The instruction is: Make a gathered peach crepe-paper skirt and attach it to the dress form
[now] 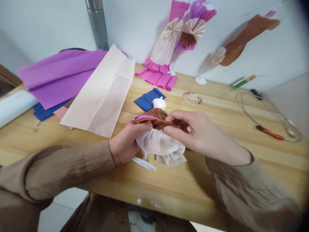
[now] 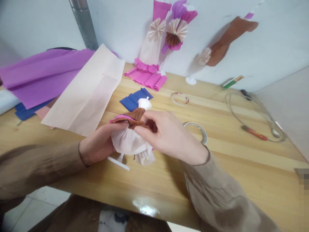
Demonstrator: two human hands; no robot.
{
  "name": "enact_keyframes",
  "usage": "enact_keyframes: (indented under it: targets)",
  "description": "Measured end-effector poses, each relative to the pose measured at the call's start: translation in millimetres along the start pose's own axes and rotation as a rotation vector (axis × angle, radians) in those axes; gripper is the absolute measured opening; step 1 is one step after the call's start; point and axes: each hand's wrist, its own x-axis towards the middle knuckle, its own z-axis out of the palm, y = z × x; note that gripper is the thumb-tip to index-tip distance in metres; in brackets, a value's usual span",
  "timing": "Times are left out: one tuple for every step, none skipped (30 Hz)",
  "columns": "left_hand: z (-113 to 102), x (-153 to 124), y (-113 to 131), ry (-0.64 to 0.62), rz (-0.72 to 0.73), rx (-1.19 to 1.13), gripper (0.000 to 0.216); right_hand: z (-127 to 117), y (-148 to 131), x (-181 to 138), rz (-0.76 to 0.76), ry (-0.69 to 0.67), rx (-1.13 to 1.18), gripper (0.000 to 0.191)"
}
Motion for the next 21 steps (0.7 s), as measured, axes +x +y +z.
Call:
enact_keyframes:
  targets:
    - [0,0,-1,0.0,-0.004,0.002,0.016,1,-1,0,-0.008,0.012,-0.017,0.019]
    - [1,0,-1,-0.005,0.0,0.002,0.015,3,-2,1,-0.018,0.021,-0.029,0.018]
    - [1,0,-2,-0.01,0.011,0.001,0.014,4,-3,1,-0.027,0.026,-0.034,0.017]
    - [1,0,-2,-0.011,0.022,0.002,0.012,6,-3,2,-0.034,0.026,-0.031,0.016]
    - [1,1,-3,-0.008,0.03,0.005,0.01,7,-3,3,-0.036,0.027,-0.023,0.017]
    - [1,1,-4,-0.005,0.035,0.011,0.009,9,-2,4,-0.032,0.029,-0.012,0.018]
    - [0,1,-4,-0.005,0.028,0.018,0.009,10,-2,4,-0.026,0.03,-0.004,0.019]
    - [0,1,-5,-0.01,0.012,0.022,0.01,11,-2,5,-0.017,0.03,0.0,0.02]
    - [-1,1,-5,-0.022,-0.002,0.019,0.012,11,-2,5,-0.007,0.024,-0.002,0.02]
    - [-2,1,-5,-0.037,-0.011,0.009,0.013,11,-2,5,0.003,0.018,-0.008,0.02]
    - [-3,0,-5,-0.049,-0.02,-0.004,0.014,11,-3,5,0.012,0.012,-0.014,0.02]
    - [-4,0,-5,-0.057,-0.035,-0.017,0.015,11,-3,5,0.019,0.008,-0.02,0.019]
    - [-5,-1,-4,-0.059,-0.05,-0.031,0.015,11,-4,5,0.026,0.005,-0.028,0.019]
    - [-5,-2,-4,-0.063,-0.069,-0.042,0.016,11,-4,4,0.03,0.006,-0.039,0.019]
    - [-5,-3,-3,-0.07,-0.086,-0.049,0.018,11,-4,4,0.032,0.009,-0.052,0.018]
    - [-5,-3,-2,-0.081,-0.096,-0.045,0.02,11,-4,4,0.036,0.013,-0.064,0.018]
    - [-5,-4,-1,-0.093,-0.095,-0.029,0.022,11,-4,4,0.041,0.015,-0.073,0.018]
    - [-4,-4,-1,-0.101,-0.088,-0.001,0.022,11,-3,4,0.049,0.014,-0.078,0.017]
    - [-4,-5,-1,-0.097,-0.078,0.037,0.022,11,-2,4,0.055,0.011,-0.078,0.017]
    - [-3,-5,-1,-0.079,-0.065,0.072,0.02,11,-1,4,0.058,0.003,-0.073,0.015]
    - [-3,-5,-1,-0.053,-0.051,0.094,0.017,11,1,4,0.055,-0.006,-0.064,0.015]
